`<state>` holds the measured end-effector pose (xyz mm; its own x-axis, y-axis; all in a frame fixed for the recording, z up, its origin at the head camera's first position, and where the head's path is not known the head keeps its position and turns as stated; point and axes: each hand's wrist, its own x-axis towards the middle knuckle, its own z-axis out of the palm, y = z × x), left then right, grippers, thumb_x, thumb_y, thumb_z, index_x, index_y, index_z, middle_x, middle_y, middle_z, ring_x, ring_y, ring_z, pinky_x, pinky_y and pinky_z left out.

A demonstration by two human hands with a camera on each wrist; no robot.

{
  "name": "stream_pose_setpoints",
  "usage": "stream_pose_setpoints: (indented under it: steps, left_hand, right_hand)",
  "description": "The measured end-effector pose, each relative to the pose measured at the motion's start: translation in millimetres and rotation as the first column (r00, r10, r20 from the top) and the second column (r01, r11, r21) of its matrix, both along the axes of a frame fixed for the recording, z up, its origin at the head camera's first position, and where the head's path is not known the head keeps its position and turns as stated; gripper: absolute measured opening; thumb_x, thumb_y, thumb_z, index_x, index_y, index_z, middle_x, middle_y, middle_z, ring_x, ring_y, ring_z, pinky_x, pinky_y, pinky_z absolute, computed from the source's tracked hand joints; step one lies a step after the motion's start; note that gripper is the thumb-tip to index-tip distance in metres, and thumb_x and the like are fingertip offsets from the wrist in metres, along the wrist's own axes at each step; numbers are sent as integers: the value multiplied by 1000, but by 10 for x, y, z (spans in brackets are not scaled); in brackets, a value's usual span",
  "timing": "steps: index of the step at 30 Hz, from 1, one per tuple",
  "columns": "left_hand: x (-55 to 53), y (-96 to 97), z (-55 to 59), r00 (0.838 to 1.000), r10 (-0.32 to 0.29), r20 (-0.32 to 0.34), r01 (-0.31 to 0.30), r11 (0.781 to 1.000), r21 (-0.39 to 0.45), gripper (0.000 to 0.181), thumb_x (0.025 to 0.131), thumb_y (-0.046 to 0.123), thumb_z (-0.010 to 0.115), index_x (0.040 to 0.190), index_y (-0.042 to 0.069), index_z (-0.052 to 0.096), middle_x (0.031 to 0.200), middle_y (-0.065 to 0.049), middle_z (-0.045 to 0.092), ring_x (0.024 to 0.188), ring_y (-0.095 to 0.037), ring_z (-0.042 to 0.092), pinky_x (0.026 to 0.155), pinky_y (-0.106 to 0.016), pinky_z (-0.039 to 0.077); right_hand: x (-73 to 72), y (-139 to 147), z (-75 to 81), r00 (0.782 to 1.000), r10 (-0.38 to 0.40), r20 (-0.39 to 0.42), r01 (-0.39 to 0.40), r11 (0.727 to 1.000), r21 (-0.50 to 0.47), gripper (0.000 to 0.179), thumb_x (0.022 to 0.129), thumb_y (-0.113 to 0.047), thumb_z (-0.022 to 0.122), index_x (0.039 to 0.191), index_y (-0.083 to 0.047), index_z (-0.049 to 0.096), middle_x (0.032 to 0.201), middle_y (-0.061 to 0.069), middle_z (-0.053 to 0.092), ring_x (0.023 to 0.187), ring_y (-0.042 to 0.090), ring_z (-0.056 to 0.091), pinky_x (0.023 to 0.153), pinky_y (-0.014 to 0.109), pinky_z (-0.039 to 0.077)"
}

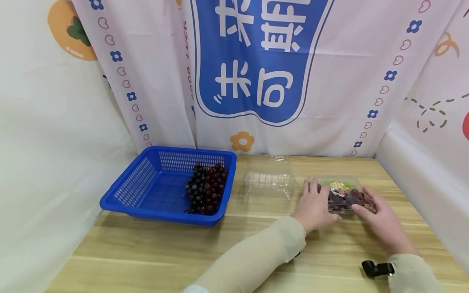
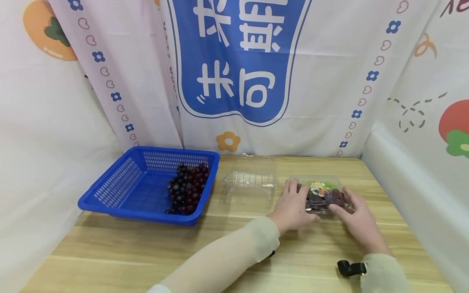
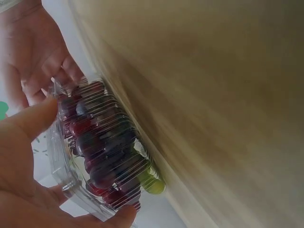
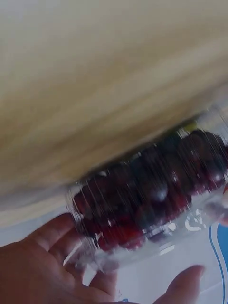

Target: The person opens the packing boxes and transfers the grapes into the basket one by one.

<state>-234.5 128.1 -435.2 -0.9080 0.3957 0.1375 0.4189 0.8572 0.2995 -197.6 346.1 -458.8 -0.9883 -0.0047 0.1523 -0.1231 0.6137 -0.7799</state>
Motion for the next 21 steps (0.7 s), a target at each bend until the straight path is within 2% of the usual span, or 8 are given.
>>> stream_pose_setpoints:
  steps: [2, 5, 9, 14, 16, 17, 19, 21]
  left_hand:
    - [-19, 0, 2, 1000, 5, -21, -6, 999, -47, 92, 80, 67, 74, 156, 30, 37, 163, -8, 23, 150, -32, 21, 107, -37, 43]
    - [-41, -7, 7, 999, 8, -44, -12, 995, -99, 87, 84, 65, 72, 156, 31, 37, 161, -7, 26, 149, -33, 23, 102, -34, 47]
    - [-56, -12, 28, 999, -6, -47, 1, 993, -117, 83, 85, 65, 70, 155, 33, 37, 160, -7, 27, 149, -34, 23, 101, -34, 48]
    - [-78, -10, 68, 1000, -21, -14, 19, 995, -99, 80, 85, 63, 71, 154, 39, 38, 161, -5, 27, 149, -33, 22, 102, -38, 48]
    - [-85, -16, 80, 1000, -21, 14, 22, 996, -86, 78, 85, 60, 72, 153, 42, 38, 161, -4, 26, 150, -32, 21, 101, -39, 48]
    - [-88, -20, 86, 999, -21, 28, 23, 997, -78, 77, 85, 58, 73, 152, 43, 39, 162, -3, 26, 150, -31, 20, 101, -39, 48]
    - [-96, -30, 96, 998, -22, 53, 25, 998, -56, 76, 84, 55, 75, 151, 45, 40, 163, -3, 25, 150, -30, 20, 102, -41, 48]
    - [-104, -37, 98, 997, -24, 68, 26, 999, -32, 74, 84, 51, 76, 150, 46, 42, 162, -2, 25, 150, -29, 21, 103, -43, 46]
  right_hand:
    - [-10, -39, -44, 999, 4, -41, -2, 998, 57, 93, 96, -38, 69, 163, -10, 11, 160, 36, 10, 140, 63, 15, 104, 80, 12]
    - [-25, -105, -96, 996, 7, -84, 1, 996, 90, 102, 91, -37, 75, 163, -8, 10, 160, 36, 6, 141, 62, 13, 104, 80, 13]
    - [-36, -150, -118, 994, -10, -105, 15, 999, 46, 102, 90, -34, 78, 162, -5, 11, 161, 33, 7, 140, 61, 16, 106, 77, 16]
    - [-27, -127, -110, 997, -20, -72, 21, 1000, 1, 93, 95, -28, 72, 163, -10, 12, 163, 30, 9, 138, 61, 22, 105, 76, 19]
    - [-22, -116, -112, 998, -14, -60, 13, 1000, -18, 88, 97, -25, 68, 164, -11, 12, 163, 29, 10, 137, 58, 24, 115, 56, 28]
    - [-21, -112, -116, 998, -11, -56, 10, 1000, -27, 87, 98, -23, 67, 164, -12, 11, 162, 29, 11, 136, 56, 26, 114, 41, 32]
    - [-17, -109, -122, 999, -12, -52, 10, 999, -44, 84, 100, -20, 65, 164, -12, 11, 162, 29, 12, 134, 54, 31, 102, 16, 36]
    - [-17, -112, -136, 998, -24, -54, 21, 998, -58, 80, 101, -18, 62, 164, -12, 13, 161, 28, 13, 133, 52, 33, 85, 2, 32]
